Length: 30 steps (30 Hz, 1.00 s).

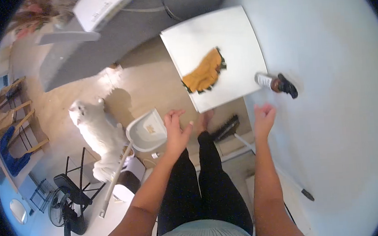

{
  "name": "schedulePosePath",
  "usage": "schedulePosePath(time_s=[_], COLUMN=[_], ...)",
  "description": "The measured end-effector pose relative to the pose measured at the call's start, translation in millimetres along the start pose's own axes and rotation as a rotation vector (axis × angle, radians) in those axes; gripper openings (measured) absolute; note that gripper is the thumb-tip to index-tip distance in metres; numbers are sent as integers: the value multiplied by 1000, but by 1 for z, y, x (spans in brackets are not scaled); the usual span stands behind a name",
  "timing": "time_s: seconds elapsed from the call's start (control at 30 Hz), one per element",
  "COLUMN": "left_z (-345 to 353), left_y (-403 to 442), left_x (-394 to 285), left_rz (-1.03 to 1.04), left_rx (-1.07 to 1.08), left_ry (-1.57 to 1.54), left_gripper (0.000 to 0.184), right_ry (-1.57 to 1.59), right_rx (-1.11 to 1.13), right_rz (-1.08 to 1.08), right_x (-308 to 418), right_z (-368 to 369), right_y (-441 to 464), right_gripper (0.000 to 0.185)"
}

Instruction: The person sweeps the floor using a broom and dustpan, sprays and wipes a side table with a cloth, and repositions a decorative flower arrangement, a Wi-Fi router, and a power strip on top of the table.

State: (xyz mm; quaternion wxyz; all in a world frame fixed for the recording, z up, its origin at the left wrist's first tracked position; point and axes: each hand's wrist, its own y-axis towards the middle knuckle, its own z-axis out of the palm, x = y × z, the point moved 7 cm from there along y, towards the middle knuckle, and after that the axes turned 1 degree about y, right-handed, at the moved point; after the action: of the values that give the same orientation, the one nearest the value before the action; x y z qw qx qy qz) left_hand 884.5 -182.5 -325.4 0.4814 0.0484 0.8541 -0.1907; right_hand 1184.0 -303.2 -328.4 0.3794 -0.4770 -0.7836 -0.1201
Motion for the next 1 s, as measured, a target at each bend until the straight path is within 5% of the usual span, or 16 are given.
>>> schedulePosePath(time_s=[0.1, 0.2, 0.3, 0.5, 0.73, 0.83, 0.9, 1.0], left_z=[-25, -56, -90, -150, -299, -368, -398, -421], left_y=[9, 22, 34, 29, 72, 142, 194, 267], left_x=[1, -1, -3, 13, 28, 9, 3, 9], left_rz=[-38, -154, 52, -35, 28, 132, 152, 101], left_rx=[-32, -62, -246, -317, -760, -934, -943, -892], left_ry=[-52, -125, -68, -158, 102, 204, 352, 512], left_gripper=[39, 39, 38, 31, 22, 23, 22, 27], right_ry=[-6, 24, 172, 124, -278, -389, -426, -446], right_rx=[324, 453, 503, 745, 920, 963, 1121, 1200], right_rz=[-5, -197, -256, -424, -337, -493, -255, -189], right_x=[38, 100, 180, 279, 174, 144, 121, 108], right_z=[40, 95, 146, 178, 189, 182, 179, 173], right_y=[-48, -57, -52, -86, -140, -159, -166, -164], right_gripper=[19, 28, 33, 32, 30, 27, 25, 25])
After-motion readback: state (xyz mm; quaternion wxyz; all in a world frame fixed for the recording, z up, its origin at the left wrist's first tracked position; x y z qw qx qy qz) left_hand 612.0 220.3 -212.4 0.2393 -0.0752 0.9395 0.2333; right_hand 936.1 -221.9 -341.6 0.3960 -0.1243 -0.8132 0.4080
